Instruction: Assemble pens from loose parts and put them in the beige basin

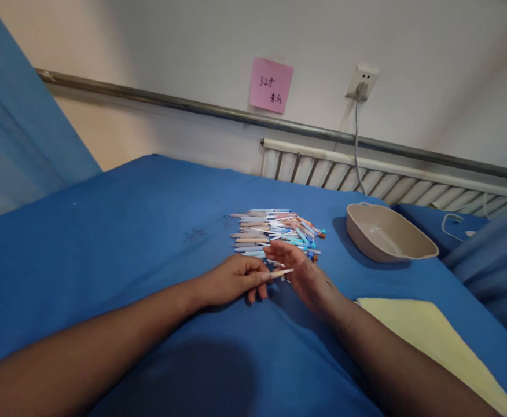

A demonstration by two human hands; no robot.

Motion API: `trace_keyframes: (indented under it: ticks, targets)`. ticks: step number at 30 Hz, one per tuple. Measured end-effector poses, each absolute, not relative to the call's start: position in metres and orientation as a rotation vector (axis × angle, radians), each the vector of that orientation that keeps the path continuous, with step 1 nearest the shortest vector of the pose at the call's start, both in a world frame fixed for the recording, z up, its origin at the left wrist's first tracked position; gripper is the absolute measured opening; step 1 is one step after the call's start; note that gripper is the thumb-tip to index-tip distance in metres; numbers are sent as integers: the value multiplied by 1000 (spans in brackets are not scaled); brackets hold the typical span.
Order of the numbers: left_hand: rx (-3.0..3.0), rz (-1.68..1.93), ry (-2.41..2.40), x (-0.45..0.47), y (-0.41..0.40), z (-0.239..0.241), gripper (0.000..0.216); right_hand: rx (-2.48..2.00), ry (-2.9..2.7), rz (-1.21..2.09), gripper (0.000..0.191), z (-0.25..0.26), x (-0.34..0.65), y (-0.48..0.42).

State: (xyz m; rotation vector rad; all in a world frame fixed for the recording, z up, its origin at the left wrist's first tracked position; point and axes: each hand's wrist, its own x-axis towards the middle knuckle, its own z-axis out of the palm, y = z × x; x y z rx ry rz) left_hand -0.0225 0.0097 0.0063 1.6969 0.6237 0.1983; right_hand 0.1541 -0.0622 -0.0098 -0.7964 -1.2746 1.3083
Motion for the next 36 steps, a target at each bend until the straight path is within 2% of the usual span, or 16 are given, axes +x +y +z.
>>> trace_keyframes:
  ticks: [7, 13, 20, 29, 36]
  targets:
    - [1505, 206, 587, -22, 13, -4, 33, -701, -1025, 1439, 68, 4, 157, -63]
    - [1451, 208, 560, -24, 15, -4, 34, -740, -933, 1414, 64, 0, 162, -56]
    - [1265, 321, 590, -28, 24, 1, 29, -1119, -879, 937, 32, -12, 198, -37]
    - [1058, 639, 595, -36, 39, 9, 16, -1346, -1541, 668, 18, -27, 202, -36]
    - [1026, 773, 636, -37, 46, 4, 13, -1210, -2339, 284, 31, -10, 161, -65]
